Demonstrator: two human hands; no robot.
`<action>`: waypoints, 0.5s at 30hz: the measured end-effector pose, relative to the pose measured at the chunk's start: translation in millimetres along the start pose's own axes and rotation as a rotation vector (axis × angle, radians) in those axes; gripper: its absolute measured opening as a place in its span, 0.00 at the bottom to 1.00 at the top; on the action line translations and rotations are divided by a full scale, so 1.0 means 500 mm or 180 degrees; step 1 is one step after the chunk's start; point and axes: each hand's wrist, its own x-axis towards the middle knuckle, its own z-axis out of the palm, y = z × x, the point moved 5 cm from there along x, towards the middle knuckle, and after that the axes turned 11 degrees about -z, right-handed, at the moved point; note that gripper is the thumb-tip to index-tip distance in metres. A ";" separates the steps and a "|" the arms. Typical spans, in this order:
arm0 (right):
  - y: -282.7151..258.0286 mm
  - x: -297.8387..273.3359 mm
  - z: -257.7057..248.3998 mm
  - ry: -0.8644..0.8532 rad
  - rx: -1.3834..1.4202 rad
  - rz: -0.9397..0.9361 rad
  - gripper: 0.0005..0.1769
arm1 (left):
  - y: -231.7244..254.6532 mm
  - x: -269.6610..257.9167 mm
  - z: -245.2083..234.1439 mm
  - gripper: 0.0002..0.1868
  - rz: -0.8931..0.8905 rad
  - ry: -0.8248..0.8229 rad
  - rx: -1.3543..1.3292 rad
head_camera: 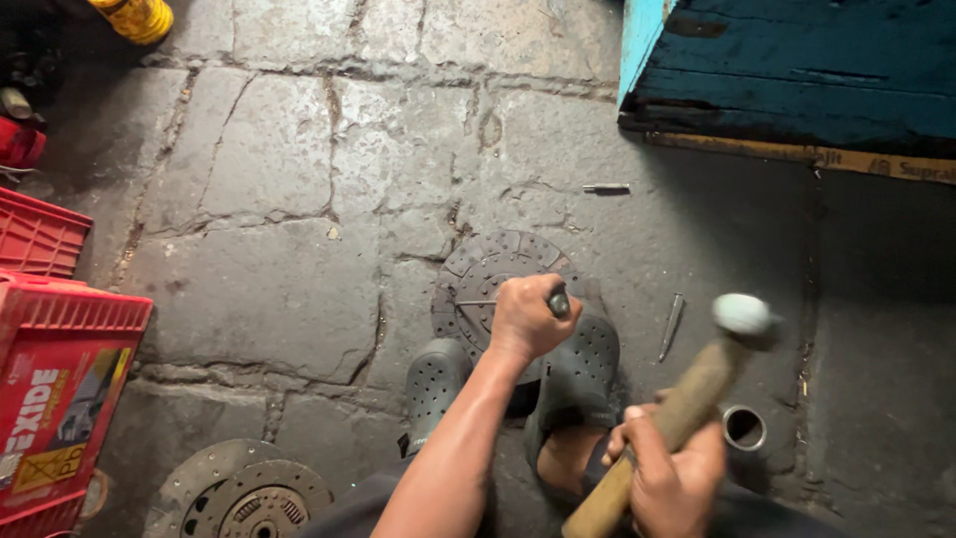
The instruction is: The person uses a hammer and a chisel to work on a circular metal part, likely a brake disc. They repeatedly strike the chisel to remove or adjust components on the disc.
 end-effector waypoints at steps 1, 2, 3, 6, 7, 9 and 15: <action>-0.013 -0.001 0.009 -0.0034 0.0059 -0.0393 0.20 | -0.002 0.003 -0.002 0.12 0.0035 0.0001 -0.0002; -0.012 -0.007 0.016 -0.0031 -0.0156 -0.0464 0.18 | -0.004 -0.001 0.002 0.12 0.0057 -0.0022 -0.0011; -0.005 -0.011 0.028 -0.0030 -0.0370 -0.0535 0.16 | -0.006 -0.006 0.005 0.13 0.0079 -0.0044 -0.0021; 0.059 -0.013 0.081 -0.0900 -0.1035 0.0612 0.14 | -0.010 -0.011 0.016 0.09 0.0144 -0.0276 0.0009; 0.078 -0.019 0.094 -0.1337 -0.1238 0.1226 0.14 | -0.010 -0.008 0.012 0.08 0.0171 -0.0286 0.0016; 0.065 0.007 0.077 -0.1322 -0.1500 0.1315 0.14 | -0.010 0.003 0.012 0.08 0.0231 -0.0326 0.0019; -0.033 0.046 0.001 -0.0188 -0.0129 -0.0191 0.14 | -0.025 0.000 0.048 0.12 0.0136 -0.0349 0.0209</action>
